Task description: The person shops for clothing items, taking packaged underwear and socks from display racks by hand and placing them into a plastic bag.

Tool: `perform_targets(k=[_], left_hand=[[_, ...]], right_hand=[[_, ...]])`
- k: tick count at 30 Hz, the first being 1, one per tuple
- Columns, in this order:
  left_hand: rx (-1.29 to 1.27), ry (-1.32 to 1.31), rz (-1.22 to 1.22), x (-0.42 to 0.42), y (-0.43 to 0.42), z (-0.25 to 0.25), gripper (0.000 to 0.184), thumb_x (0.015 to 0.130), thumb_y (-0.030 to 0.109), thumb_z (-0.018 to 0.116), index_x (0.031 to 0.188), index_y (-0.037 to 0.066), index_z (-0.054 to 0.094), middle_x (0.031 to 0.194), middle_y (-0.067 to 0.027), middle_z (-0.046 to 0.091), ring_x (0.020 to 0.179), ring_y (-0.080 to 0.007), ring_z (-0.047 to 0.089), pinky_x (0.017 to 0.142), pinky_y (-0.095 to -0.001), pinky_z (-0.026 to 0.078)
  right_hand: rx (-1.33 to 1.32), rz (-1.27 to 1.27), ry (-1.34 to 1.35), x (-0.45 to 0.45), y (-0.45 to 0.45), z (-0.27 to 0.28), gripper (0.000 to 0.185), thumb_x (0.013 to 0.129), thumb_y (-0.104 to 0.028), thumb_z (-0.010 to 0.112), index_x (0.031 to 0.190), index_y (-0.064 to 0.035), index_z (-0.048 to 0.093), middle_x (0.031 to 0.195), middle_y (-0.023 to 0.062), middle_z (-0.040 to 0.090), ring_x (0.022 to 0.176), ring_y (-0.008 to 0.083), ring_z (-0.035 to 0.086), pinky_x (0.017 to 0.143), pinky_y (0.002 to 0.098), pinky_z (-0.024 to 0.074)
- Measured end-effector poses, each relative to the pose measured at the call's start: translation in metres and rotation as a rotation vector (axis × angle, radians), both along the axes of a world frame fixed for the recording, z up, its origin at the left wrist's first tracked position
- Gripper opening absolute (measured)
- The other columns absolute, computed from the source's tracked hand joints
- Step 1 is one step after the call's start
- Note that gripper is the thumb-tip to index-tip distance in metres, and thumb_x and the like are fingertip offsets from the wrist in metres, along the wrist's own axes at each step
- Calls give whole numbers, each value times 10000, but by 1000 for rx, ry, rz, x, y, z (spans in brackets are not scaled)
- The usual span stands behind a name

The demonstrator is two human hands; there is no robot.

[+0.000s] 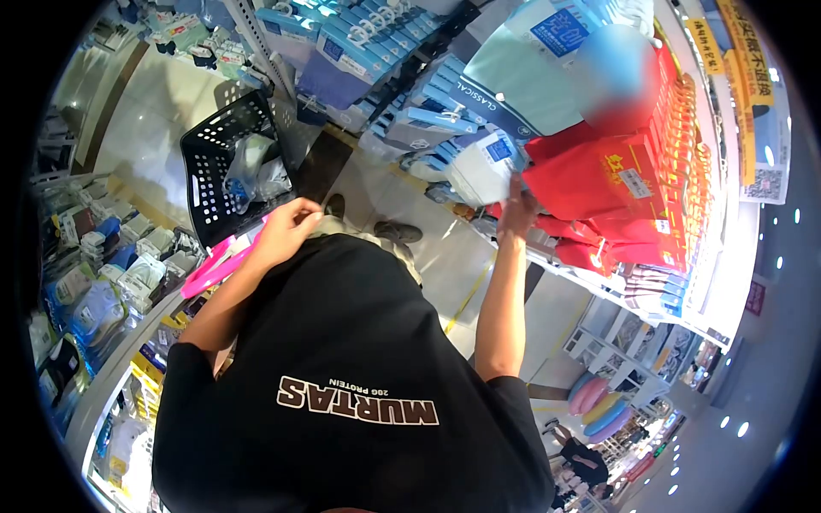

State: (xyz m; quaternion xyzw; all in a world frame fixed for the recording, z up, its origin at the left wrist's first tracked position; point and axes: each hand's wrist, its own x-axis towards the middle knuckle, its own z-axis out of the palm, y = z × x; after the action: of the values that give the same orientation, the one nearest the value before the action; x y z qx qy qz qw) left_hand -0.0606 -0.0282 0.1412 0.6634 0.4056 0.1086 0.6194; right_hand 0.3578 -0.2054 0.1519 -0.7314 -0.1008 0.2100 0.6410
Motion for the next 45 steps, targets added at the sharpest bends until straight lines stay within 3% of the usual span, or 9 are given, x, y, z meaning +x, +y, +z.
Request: perform_targets(k=[1, 2, 5, 11, 19, 30, 37, 43, 45], left_hand=[[29, 62, -6, -12, 3, 0, 238, 902, 221, 635, 1014, 13, 668, 884, -119, 702, 772, -189, 664, 713, -318, 511], [78, 100, -13, -23, 5, 3, 241, 901, 223, 632, 1013, 12, 664, 890, -129, 701, 782, -219, 669, 725, -332, 513], [289, 162, -56, -43, 1, 21, 230, 886, 205, 642, 1004, 8, 652, 929, -165, 675, 873, -321, 660, 784, -384, 514], [629, 366, -234, -52, -6, 31, 235, 830, 200, 693, 1009, 52, 655, 966, -114, 634, 936, -315, 587, 810, -405, 447], [557, 668, -155, -100, -11, 27, 309, 807, 284, 731, 1027, 91, 630, 940, -114, 674, 887, -328, 657, 746, -440, 510], [582, 807, -88, -95, -10, 22, 313, 787, 345, 715, 989, 109, 668, 976, -82, 671, 897, -317, 659, 764, -451, 517], [572, 876, -38, -85, -26, 13, 310, 812, 399, 689, 998, 150, 691, 778, -138, 697, 785, -353, 677, 723, -476, 526], [593, 913, 23, -60, -31, 15, 317, 826, 419, 664, 972, 139, 695, 789, -162, 695, 772, -352, 683, 689, -474, 537], [562, 873, 63, -55, -26, 19, 332, 809, 425, 676, 977, 141, 708, 799, -165, 698, 771, -353, 685, 697, -470, 544]], right_hand=[[-22, -41, 98, -8, 7, 5, 451, 918, -315, 689, 1283, -90, 547, 1238, 44, 598, 1075, 116, 571, 885, 369, 516], [-65, -108, 25, -10, 12, -1, 469, 884, -372, 722, 1054, 12, 512, 1029, 98, 535, 975, 196, 544, 859, 460, 531], [-4, -34, 109, -14, 20, -7, 480, 893, -387, 707, 1052, 19, 505, 1014, 92, 502, 911, 194, 527, 847, 442, 553], [-19, -164, 119, -27, 11, -32, 519, 885, -343, 723, 1250, -36, 520, 1154, 97, 600, 953, 229, 621, 756, 348, 540], [-117, -95, 311, -44, -53, -65, 262, 938, -252, 648, 1125, -79, 584, 927, 77, 669, 793, 182, 666, 704, 353, 553], [-183, 366, 354, -116, -15, -99, 278, 947, -270, 628, 1066, -19, 633, 879, 82, 678, 725, 161, 648, 665, 296, 535], [173, 1029, -116, -158, 28, 106, 266, 987, -152, 520, 868, 33, 670, 856, 110, 682, 771, 169, 635, 721, 289, 489], [840, 1077, -878, -151, 16, 272, 86, 755, -100, 709, 837, -76, 718, 842, 49, 694, 725, 207, 654, 605, 350, 520], [819, 1263, -996, -142, -5, 309, 128, 794, -207, 718, 909, -150, 720, 912, 32, 665, 839, 221, 636, 675, 363, 534]])
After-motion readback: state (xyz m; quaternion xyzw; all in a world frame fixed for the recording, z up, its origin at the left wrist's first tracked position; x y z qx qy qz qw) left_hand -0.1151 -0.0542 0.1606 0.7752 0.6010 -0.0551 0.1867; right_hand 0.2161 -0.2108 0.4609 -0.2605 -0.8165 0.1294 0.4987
